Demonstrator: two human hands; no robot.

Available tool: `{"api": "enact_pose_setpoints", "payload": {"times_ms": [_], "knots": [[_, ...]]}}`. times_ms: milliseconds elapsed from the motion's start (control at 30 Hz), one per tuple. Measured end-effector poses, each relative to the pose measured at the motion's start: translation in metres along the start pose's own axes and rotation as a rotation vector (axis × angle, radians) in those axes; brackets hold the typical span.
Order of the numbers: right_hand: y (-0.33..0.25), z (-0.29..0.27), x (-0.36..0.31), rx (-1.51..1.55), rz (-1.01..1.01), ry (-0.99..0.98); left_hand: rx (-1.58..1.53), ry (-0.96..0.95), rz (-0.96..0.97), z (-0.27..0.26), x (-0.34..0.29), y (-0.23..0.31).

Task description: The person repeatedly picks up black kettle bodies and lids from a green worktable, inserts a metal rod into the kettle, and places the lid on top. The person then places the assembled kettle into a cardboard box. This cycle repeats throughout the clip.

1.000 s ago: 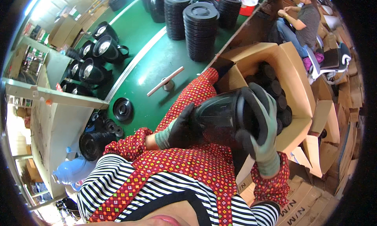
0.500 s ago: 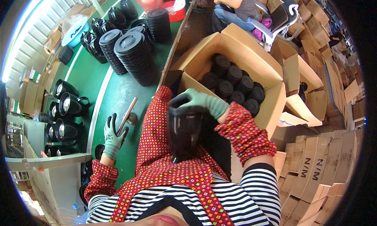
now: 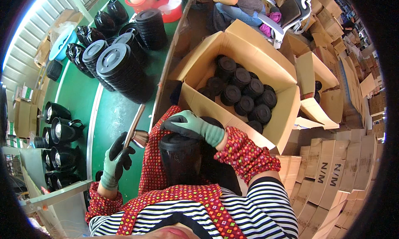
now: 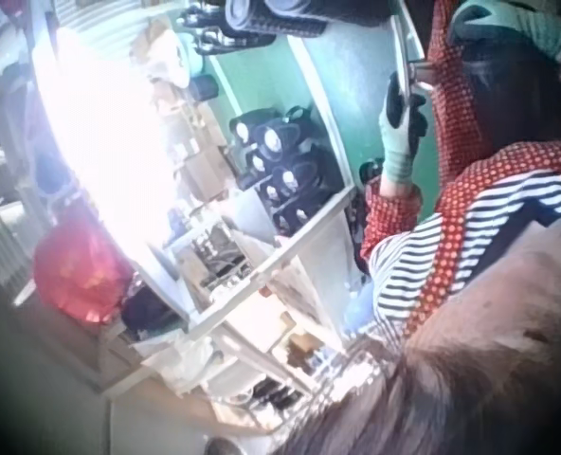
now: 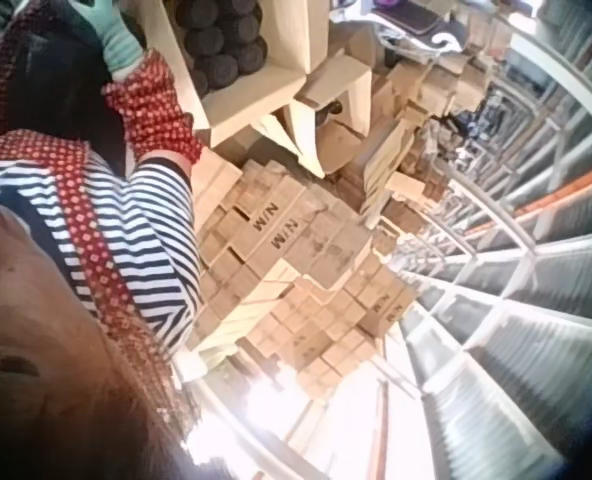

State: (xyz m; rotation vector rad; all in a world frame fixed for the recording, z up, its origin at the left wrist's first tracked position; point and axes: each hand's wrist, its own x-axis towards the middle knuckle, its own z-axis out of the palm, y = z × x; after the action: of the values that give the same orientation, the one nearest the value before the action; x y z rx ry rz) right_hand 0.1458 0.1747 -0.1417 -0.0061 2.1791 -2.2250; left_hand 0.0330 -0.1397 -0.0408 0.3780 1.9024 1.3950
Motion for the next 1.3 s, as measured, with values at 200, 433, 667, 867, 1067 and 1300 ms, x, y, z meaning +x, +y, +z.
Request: {"api": "enact_pose_setpoints", "payload": {"times_ms": [200, 433, 667, 867, 1067, 1300], "knots": [[-0.084, -0.009, 0.007, -0.968, -0.565, 0.445, 0.269, -0.231, 0.258, 0.022, 0.043, 0.052], [-0.066, -0.050, 0.042, -0.590, -0.474, 0.195, 0.184, -0.547, 0.449, 0.038, 0.090, 0.116], [-0.040, -0.066, 0.051, -0.187, -0.329, 0.196, 0.267, -0.466, 0.941, 0.056, 0.128, 0.102], [-0.001, -0.059, 0.029, -0.163, -0.354, 0.178, 0.340, -0.705, 0.983, 0.072, 0.135, 0.100], [-0.015, -0.049, 0.021, -0.170, -0.352, 0.069, 0.454, -0.530, 1.020, 0.094, 0.103, 0.093], [-0.011, -0.026, 0.024, 0.139, -0.305, 0.040, 0.613, -0.377, 1.026, 0.136, 0.088, 0.099]]}}
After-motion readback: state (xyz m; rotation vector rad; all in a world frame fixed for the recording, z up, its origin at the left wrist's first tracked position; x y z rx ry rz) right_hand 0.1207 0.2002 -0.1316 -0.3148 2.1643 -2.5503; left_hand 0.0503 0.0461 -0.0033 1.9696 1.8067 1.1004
